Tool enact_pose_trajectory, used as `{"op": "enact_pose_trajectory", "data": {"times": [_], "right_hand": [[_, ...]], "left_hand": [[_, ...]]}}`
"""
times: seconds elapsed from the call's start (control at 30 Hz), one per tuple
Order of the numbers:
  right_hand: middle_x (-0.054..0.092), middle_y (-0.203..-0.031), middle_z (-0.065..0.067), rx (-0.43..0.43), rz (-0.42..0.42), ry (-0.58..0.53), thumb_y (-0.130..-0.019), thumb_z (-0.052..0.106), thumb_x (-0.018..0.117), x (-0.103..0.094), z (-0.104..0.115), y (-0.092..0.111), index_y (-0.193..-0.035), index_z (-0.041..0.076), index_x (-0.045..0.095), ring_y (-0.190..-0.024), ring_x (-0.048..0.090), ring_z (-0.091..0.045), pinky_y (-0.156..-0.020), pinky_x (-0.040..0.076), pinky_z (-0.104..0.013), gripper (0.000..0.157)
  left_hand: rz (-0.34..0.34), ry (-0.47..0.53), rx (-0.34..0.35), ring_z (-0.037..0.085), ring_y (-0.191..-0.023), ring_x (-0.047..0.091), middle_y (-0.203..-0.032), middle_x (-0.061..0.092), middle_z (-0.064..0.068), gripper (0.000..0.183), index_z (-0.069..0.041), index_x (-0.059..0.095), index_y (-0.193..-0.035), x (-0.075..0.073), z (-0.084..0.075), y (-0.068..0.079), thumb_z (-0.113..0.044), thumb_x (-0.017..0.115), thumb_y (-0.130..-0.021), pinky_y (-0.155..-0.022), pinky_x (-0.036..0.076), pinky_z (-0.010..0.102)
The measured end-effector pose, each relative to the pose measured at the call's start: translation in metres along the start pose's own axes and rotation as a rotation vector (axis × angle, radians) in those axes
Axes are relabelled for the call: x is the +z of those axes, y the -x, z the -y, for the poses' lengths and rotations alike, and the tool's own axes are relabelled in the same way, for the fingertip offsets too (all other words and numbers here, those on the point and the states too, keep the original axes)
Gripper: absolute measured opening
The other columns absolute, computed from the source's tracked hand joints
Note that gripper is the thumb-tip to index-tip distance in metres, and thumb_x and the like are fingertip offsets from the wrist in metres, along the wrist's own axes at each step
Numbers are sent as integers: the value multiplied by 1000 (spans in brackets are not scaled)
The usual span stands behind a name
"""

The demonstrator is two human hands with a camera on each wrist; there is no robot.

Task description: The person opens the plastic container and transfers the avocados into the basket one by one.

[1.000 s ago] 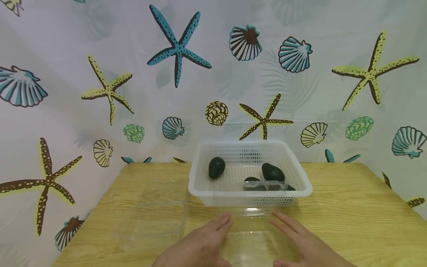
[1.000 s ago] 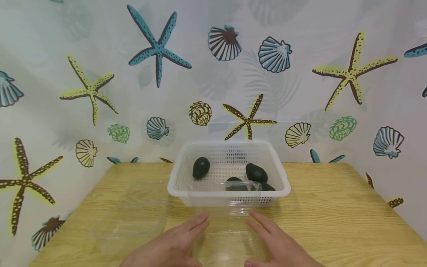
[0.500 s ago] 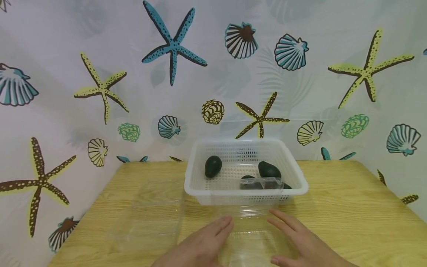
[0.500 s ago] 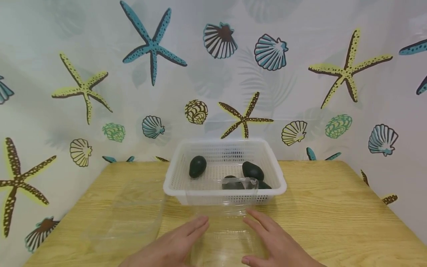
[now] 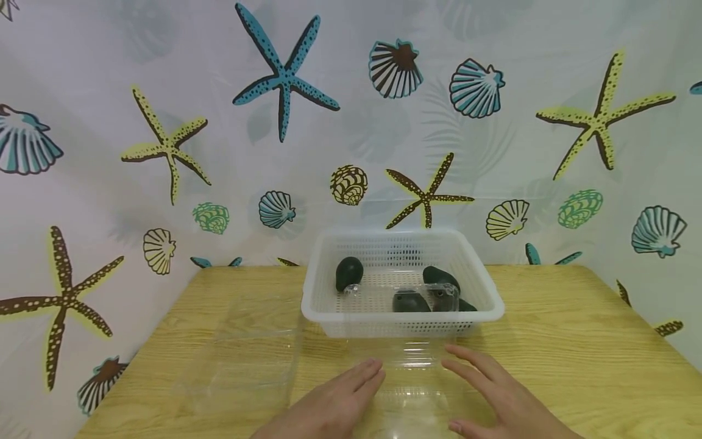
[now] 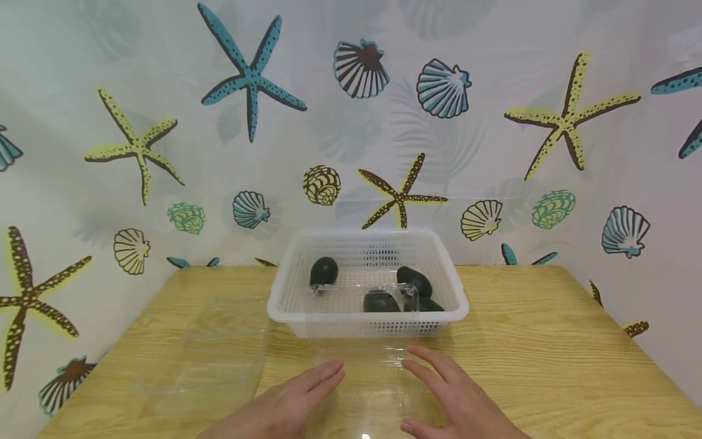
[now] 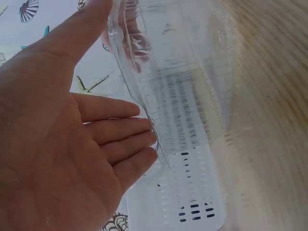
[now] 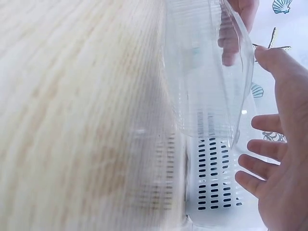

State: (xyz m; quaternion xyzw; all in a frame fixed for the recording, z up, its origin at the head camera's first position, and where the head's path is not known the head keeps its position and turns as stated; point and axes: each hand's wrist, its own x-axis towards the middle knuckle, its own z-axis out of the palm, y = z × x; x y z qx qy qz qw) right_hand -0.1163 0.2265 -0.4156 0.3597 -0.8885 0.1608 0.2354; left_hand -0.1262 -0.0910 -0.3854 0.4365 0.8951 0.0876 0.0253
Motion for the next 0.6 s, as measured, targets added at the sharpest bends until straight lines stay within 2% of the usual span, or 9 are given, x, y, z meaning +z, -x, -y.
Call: {"op": "enact_pose_trajectory", "data": {"times": [0.13, 0.27, 0.43, 0.53, 0.6], "right_hand": [[47, -147, 2, 3, -5, -3, -72, 42, 86, -2, 1, 0, -144, 20, 49, -131, 46, -9, -95, 50, -22, 84], [48, -147, 2, -3, -22, -23, -73, 40, 87, -3, 1, 1, -143, 21, 51, -131, 46, -9, -104, 38, -11, 81], [48, -147, 3, -8, -36, -37, -73, 39, 86, -4, 1, 0, -142, 22, 51, -131, 45, -8, -108, 30, -6, 79], [49, -146, 1, -27, -55, -59, -72, 35, 87, -6, 1, -1, -142, 19, 52, -131, 45, -9, -109, 28, -6, 80], [49, -146, -1, -45, -77, -79, -70, 32, 88, -7, 1, -3, -141, 17, 52, -132, 45, -9, -109, 27, -5, 81]], "left_hand": [[0, 10, -4, 22, -148, 34, -160, 34, 13, 92, -2, 35, -152, 0, -1, 2, -70, 49, -91, -117, 37, 34], [31, 43, -28, 21, -149, 32, -162, 30, 11, 92, -4, 33, -154, -2, -2, 2, -70, 49, -91, -118, 35, 33], [45, 74, -58, 21, -150, 30, -163, 28, 8, 93, -6, 31, -155, -6, -4, 3, -71, 47, -91, -119, 34, 34], [0, 66, -37, 22, -149, 33, -163, 29, 7, 92, -7, 31, -155, -9, -5, 4, -71, 48, -90, -118, 36, 36], [-57, 46, -1, 22, -146, 37, -162, 32, 6, 90, -7, 33, -155, -10, -4, 4, -69, 50, -91, -116, 39, 36]]}}
